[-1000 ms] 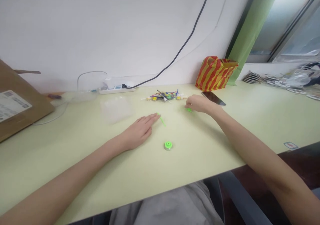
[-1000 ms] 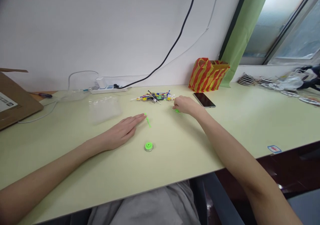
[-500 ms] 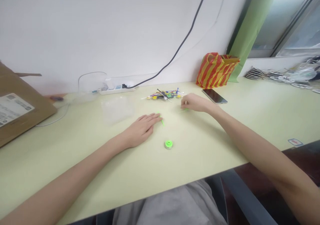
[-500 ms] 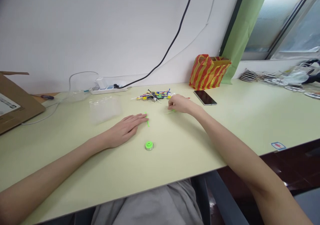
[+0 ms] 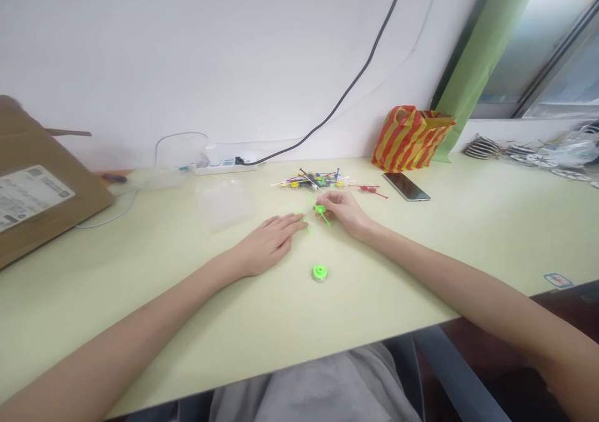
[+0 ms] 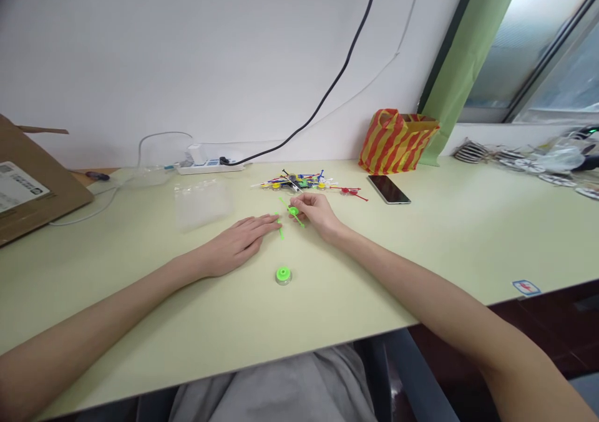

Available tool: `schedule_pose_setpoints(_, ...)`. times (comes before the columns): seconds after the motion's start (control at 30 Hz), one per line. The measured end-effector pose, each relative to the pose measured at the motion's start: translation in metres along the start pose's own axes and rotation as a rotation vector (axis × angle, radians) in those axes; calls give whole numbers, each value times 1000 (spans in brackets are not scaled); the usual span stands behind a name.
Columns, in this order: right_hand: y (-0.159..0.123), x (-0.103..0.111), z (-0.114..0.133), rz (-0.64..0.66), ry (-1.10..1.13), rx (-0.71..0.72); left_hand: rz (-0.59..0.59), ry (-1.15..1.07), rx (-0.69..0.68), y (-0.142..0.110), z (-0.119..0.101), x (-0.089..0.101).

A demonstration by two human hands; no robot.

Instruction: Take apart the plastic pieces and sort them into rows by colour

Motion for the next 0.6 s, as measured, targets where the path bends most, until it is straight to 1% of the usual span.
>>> schedule_pose_setpoints(0.3,-2,-3,-1,25,2,-34,20,7,3,0,-3,1)
schedule_pose_setpoints(0.37,-2,-1,-1,14,2,-35,3,2,1,-1,-4,4)
schedule_pose_setpoints(0.5,-2,3,0,-41,75,-71,-105,-24,5,-1,-8,14)
schedule_pose_setpoints(0.6,-7,-8,0,-20,201,-129,-228,-63,61,2,-13,25)
Point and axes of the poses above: each hand's wrist, its own y-axis towards the middle knuckle, its own x-axis out of the back of the hand, z = x × y, the point moved 8 cm from there along y, towards the middle knuckle, and after that the axes turned 10 degrees about -z, right-handed, at the moved point
